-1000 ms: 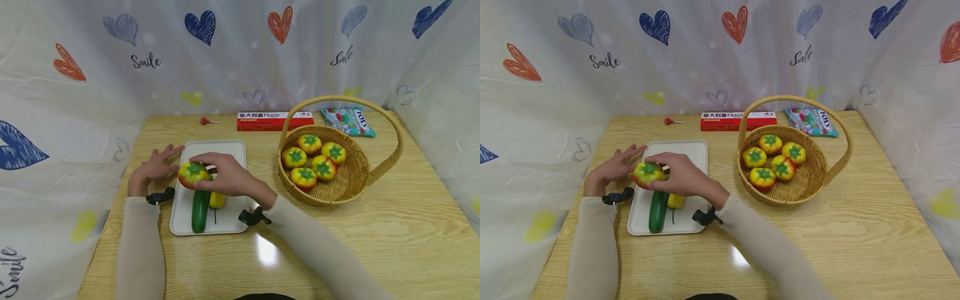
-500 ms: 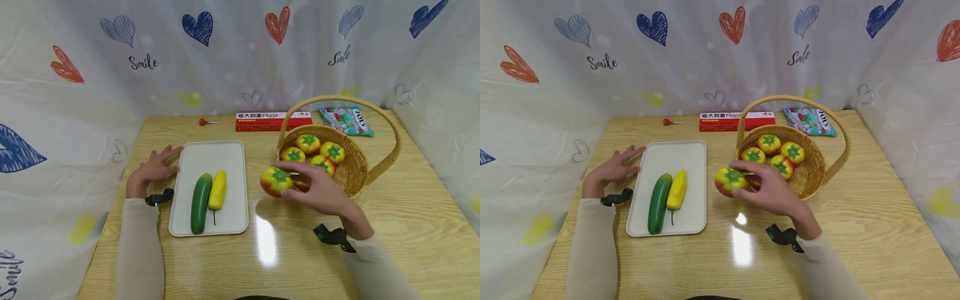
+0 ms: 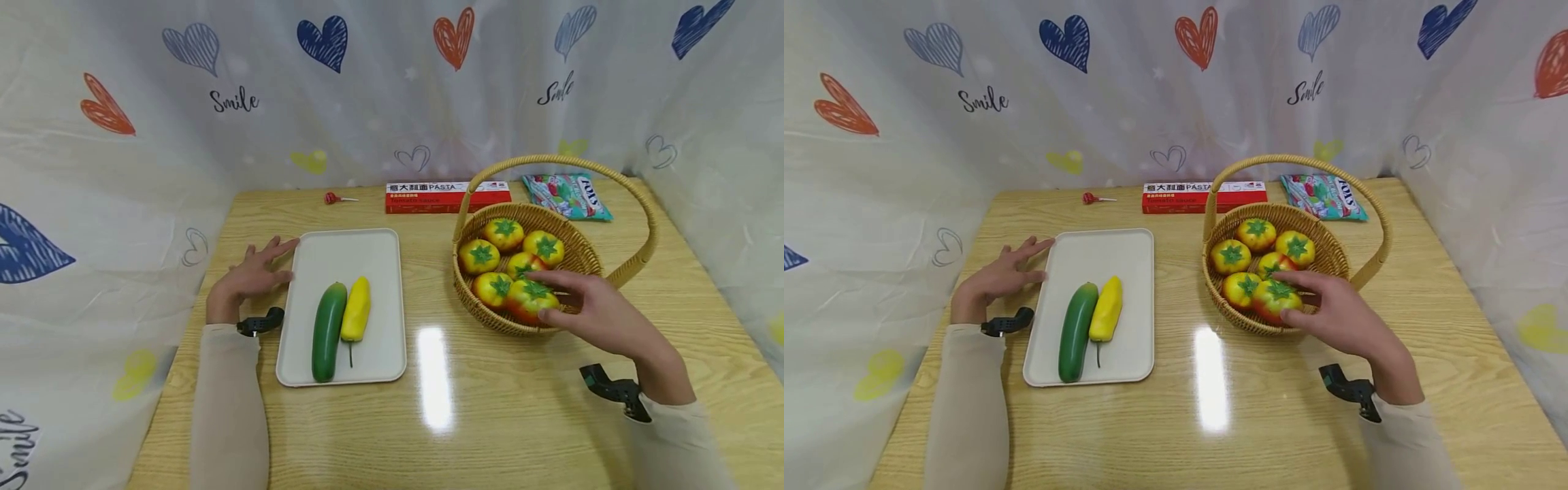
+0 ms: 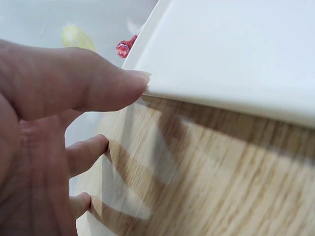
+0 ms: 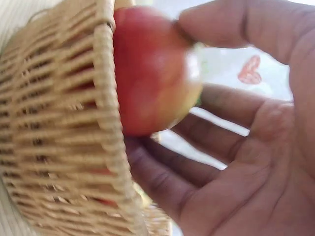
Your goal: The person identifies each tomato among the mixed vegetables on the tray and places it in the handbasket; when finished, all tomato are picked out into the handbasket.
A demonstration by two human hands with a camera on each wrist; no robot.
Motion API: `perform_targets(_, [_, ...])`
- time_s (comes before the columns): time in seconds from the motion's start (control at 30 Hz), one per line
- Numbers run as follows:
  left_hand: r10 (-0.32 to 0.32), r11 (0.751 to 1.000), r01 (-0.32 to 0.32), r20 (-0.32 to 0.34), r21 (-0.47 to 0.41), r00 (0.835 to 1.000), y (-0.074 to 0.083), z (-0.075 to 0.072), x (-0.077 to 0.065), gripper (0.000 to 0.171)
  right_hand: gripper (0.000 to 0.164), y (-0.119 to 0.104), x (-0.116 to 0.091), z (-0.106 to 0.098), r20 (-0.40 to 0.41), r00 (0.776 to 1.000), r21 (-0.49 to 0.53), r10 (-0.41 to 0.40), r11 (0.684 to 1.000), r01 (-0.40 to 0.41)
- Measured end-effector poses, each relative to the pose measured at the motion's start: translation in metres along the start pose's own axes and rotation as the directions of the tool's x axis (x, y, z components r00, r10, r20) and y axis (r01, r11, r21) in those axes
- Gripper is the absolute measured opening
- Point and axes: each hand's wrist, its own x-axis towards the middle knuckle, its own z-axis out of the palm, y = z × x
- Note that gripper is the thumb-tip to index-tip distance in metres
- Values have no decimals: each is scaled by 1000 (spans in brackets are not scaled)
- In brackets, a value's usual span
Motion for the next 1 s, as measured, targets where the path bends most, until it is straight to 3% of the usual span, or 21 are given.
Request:
perform_targets(0.13, [-6,1000,6,-1,-6,1000,1,0,2,77,57,3,0,-5,4,998,-84,58,995,-57])
perform_targets(0.4, [-9,1000,9,6,-27,1000,1,1,4,77,59,6,-1,-4,24,998,-145,60,988,-56])
perform_targets(0.6, [-11,1000,11,8,-29,1000,0,0,7,78,55,1,1,-3,-91,995,-134,46,989,-58])
perform_targets(0.8, [-8,1000,8,-12,8,1000,5,-2,4,78,49,-10,13,-3,-218,976,-134,-19,991,-11])
perform_targets(0.93, [21,998,-18,-34,66,999,16,-6,-1,75,49,-19,29,-5,-274,958,-180,-81,983,32])
perform_targets(1.0, [66,994,-60,-58,92,996,28,-10,-5,73,50,-25,38,-8,-289,952,-207,-104,977,44])
